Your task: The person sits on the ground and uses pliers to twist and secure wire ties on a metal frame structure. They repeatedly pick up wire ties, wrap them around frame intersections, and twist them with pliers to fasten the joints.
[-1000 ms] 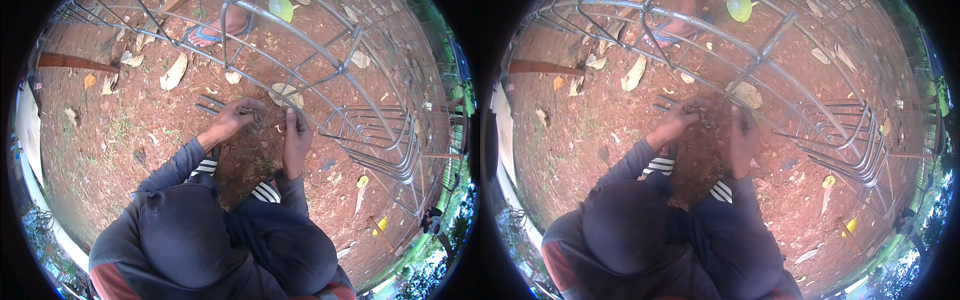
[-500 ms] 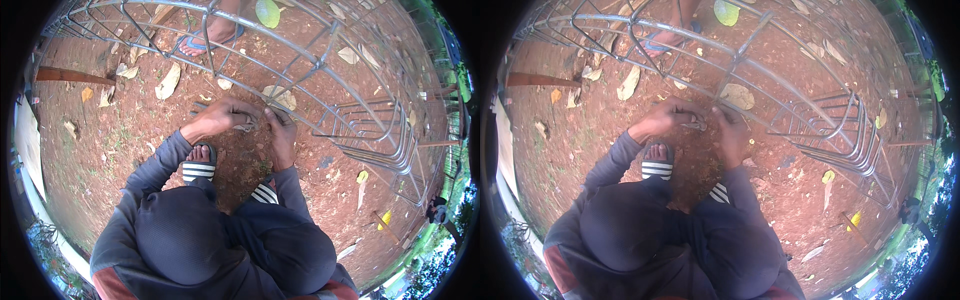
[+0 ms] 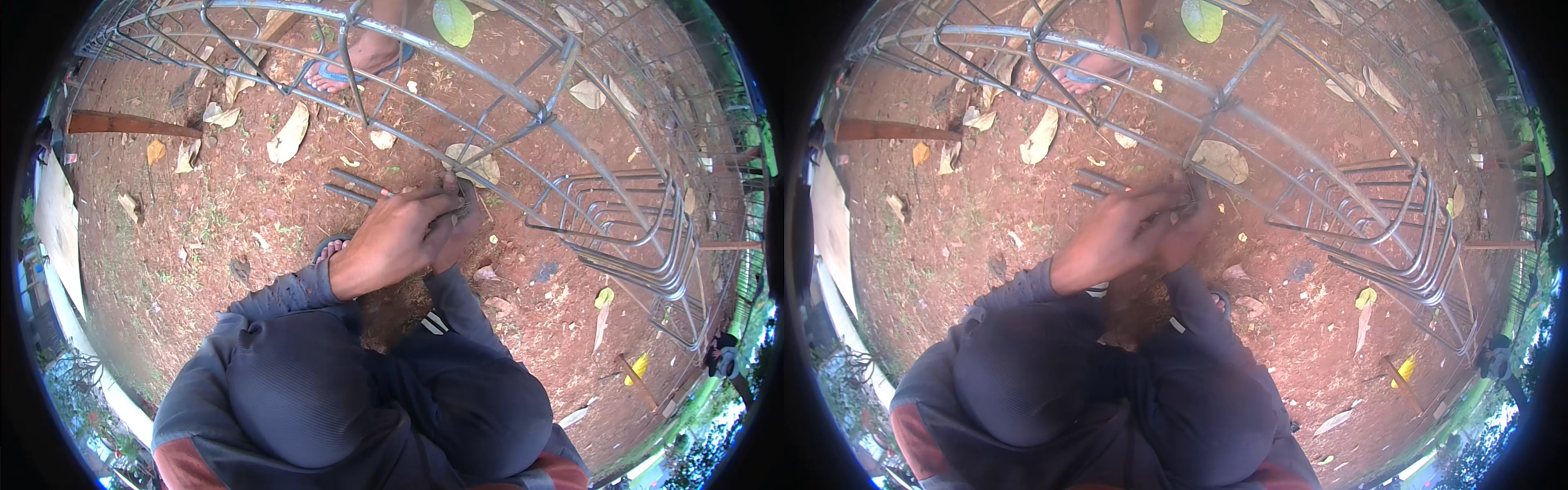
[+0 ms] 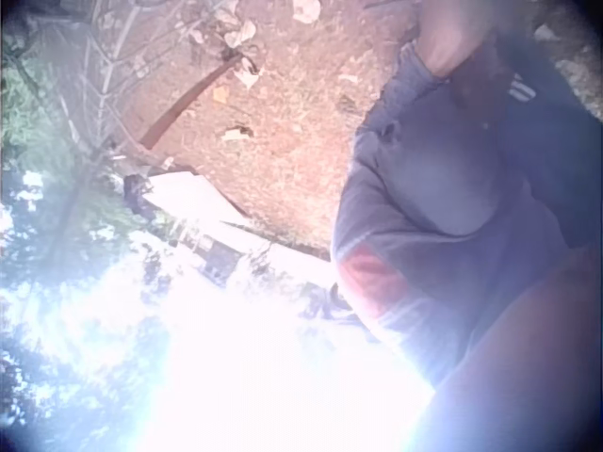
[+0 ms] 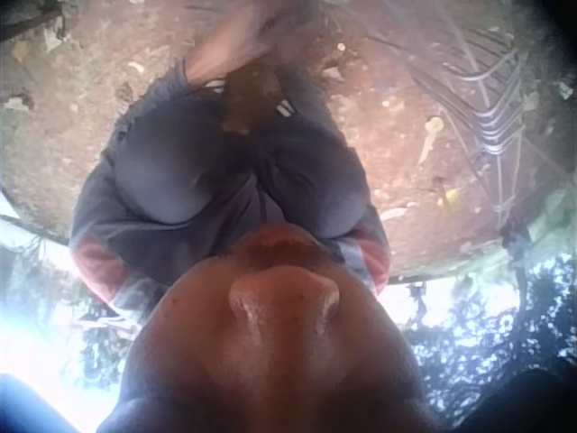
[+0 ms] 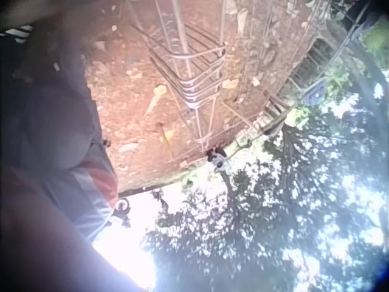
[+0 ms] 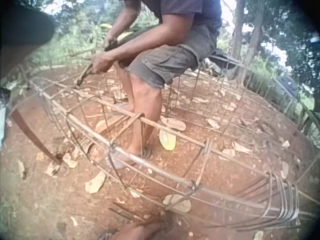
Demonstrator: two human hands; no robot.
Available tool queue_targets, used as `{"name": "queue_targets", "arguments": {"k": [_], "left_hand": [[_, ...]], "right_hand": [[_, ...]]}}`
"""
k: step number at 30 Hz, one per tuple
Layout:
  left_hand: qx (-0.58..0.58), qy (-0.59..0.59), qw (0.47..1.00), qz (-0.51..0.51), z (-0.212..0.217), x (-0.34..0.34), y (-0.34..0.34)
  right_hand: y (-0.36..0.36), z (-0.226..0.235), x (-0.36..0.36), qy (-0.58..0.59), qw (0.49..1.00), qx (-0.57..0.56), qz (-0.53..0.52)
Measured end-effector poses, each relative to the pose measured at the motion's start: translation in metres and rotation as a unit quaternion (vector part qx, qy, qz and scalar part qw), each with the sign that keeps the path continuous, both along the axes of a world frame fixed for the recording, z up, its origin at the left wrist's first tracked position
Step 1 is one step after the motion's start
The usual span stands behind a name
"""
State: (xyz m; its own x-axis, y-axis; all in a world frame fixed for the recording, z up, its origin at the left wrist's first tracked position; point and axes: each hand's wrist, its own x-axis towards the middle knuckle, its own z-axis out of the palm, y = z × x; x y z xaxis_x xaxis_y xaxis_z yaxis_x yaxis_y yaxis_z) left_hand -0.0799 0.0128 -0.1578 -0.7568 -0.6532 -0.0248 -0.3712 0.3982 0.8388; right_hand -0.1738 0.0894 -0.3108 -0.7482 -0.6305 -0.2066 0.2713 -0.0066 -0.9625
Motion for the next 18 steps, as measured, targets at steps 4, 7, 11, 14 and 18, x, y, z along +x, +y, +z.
{"name": "queue_targets", "arguments": {"k": [4,7,11,14,18], "left_hand": [[-0.093,0.011,0.987,0.128,0.0,0.032,-0.031],[-0.12,-0.127,0.984,0.034,-0.066,0.076,-0.045],[-0.276,-0.181,0.931,-0.153,-0.16,0.102,-0.034],[-0.331,-0.211,0.89,-0.233,-0.19,0.11,-0.045],[-0.332,-0.19,0.882,-0.273,-0.198,0.112,-0.07]], "right_hand": [[-0.008,0.032,-0.006,-0.073,0.996,0.051,0.01],[-0.014,0.03,-0.001,-0.241,0.968,-0.061,0.016],[-0.008,0.005,-0.011,-0.521,0.817,-0.244,0.049],[-0.002,0.001,-0.015,-0.491,0.839,-0.22,0.079],[0.02,-0.006,-0.015,-0.379,0.913,-0.055,0.139]]}}
